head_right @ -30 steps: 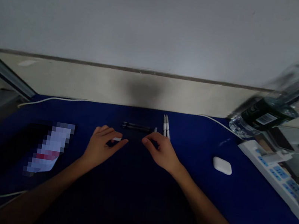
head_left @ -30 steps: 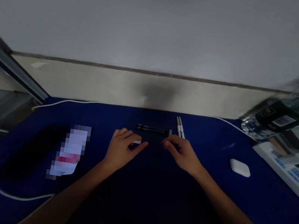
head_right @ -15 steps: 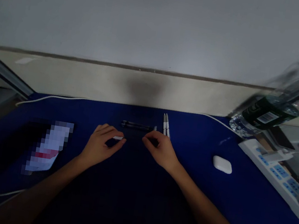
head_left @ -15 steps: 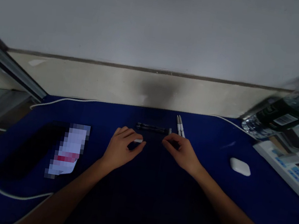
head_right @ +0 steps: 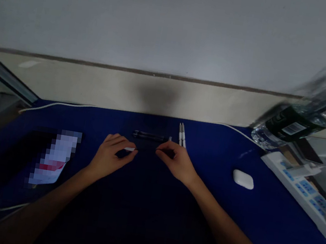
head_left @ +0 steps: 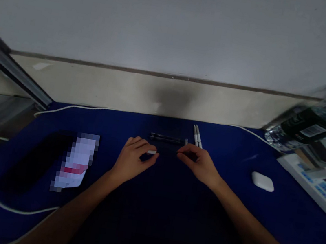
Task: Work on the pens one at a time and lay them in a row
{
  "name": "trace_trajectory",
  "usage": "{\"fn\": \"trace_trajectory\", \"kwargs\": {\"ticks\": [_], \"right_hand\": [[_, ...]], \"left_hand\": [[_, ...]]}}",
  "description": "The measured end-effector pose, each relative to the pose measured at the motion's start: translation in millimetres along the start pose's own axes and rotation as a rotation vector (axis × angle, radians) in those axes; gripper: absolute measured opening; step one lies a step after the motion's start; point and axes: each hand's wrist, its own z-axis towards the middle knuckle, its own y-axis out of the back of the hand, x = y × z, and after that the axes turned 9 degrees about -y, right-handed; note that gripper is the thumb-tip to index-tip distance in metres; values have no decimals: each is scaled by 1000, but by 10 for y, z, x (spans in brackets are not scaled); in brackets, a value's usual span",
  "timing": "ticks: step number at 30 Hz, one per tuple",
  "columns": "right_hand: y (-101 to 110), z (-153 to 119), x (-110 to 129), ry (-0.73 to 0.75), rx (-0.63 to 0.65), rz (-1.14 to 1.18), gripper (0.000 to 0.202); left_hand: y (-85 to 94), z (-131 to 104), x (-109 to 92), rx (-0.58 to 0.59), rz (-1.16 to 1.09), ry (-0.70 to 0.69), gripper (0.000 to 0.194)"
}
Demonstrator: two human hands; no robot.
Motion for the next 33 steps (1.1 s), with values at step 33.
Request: {"fn": "trace_trajectory", "kwargs": {"ticks": [33], "right_hand": [[8,16,-6,-11,2,-9,26]], "left_hand": [[-26,-3,23,-72,25,-78,14]]}}
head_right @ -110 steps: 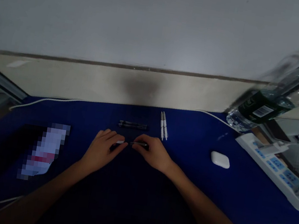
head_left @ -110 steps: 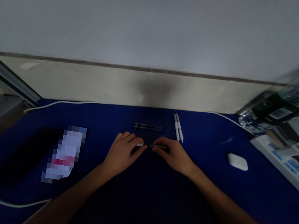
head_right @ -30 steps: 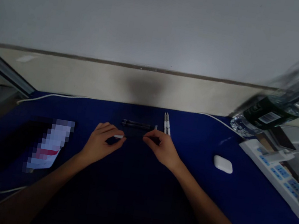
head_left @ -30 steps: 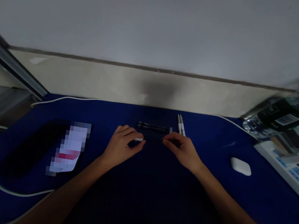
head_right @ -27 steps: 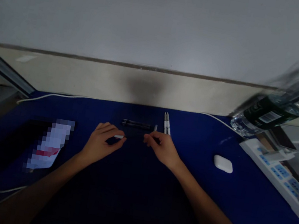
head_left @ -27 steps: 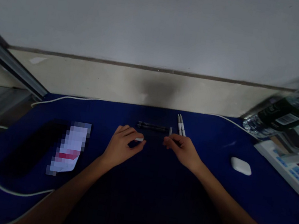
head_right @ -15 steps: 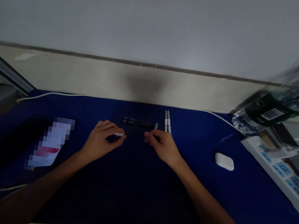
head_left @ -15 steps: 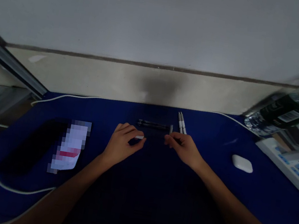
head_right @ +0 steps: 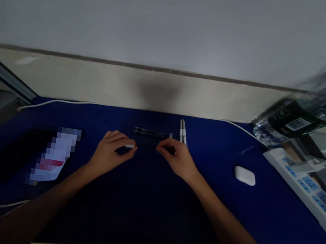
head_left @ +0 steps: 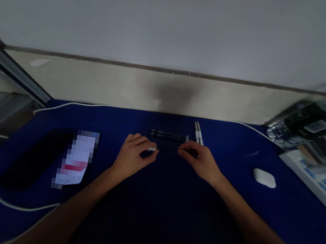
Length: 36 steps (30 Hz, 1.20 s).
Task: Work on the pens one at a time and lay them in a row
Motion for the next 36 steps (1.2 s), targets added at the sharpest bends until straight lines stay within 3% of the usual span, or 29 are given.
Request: {"fn": "trace_trajectory", "kwargs": {"ticks": [5,10,16,21,27,32,36], "right_hand": [[8,-13,14,-26,36,-82,39],[9,-7,14,12,13,-10,26],[28,-11,17,-3,44,-94,41],[10,-6,9,11,29,-22,25],[9,-11,6,-20,36,-67,41],[13,6,-16,11,9,-1,26],[28,3,-31,-12,15,-60,38]], "left_hand": [[11,7,-1,-7,0,-27,13],[0,3,3,-16,-4,-34,12],[-12,-10,13,-3,-10,-35,14],[-7,-15,18,6,-2,-40,13],[4,-13,10,24,-8,-22,12],[4,-12,9,25,-2,-12,12],[5,-12,7,18,-1,-20,12]]}}
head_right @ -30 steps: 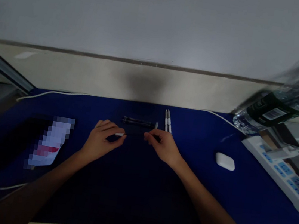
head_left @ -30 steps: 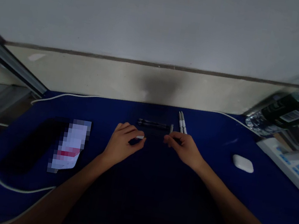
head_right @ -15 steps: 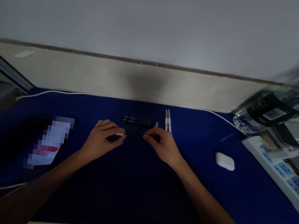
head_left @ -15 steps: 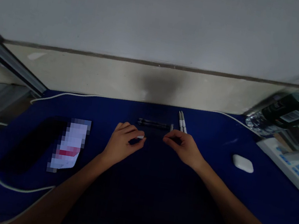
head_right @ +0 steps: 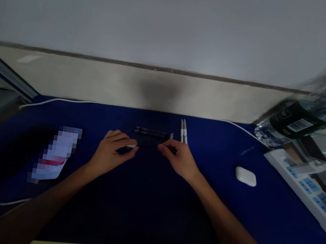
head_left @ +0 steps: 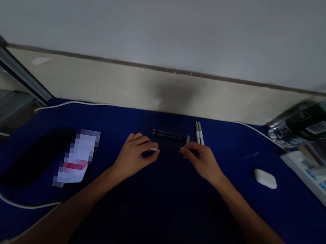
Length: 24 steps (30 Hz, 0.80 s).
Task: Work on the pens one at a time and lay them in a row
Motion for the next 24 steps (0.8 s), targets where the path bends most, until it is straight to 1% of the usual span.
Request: {"fn": "trace_trajectory", "kwargs": {"ticks": [2,3,8,10,15,20,22,24], "right_hand": [[6,-6,0,-9,22,-38,47],[5,-8,2,-9,29,-45,48],[-15,-3,13,19,-4,35,30],[-15,-5,17,16,-15,43,31],[2,-21,39,-18,20,-23,45],[-18,-16,51,11,-9,38,28],[-22,-17,51,7,-12,44,29],[-17,-25,53,-13,-4,22,35]], "left_hand": [[2,0,-3,-1,-8,-4,12],[4,0,-5,-1,-11,-4,12],[6,3,-6,11,2,5,14],[5,4,-6,13,2,10,14],[0,-2,-7,30,-12,24,12],[1,-2,1,15,-8,12,13],[2,-1,4,14,-12,12,11],[4,1,1,17,-10,14,11]]}}
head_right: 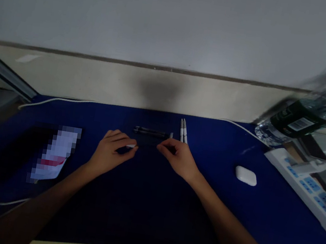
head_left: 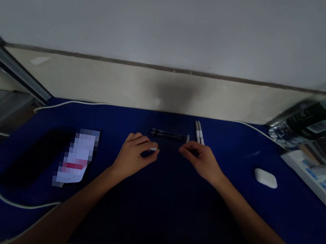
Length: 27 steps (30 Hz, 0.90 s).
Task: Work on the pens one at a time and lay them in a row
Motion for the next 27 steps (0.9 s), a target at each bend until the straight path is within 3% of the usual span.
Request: {"fn": "trace_trajectory", "kwargs": {"ticks": [5,12,19,24,27], "right_hand": [[20,-20,4,-12,35,-19,53],[10,15,-11,32,-15,40,29],[21,-13,-6,-19,24,-3,50],[2,10,-1,22,-11,31,29],[2,7,2,16,-14,31,31]], "left_hand": [[4,7,-32,-7,4,-20,14],[7,4,-39,3,7,-2,14],[-8,-12,-33,22,-6,6,12],[-8,-2,-26,-22,4,-22,13],[-9,-5,-24,-13,-7,-6,13]]}}
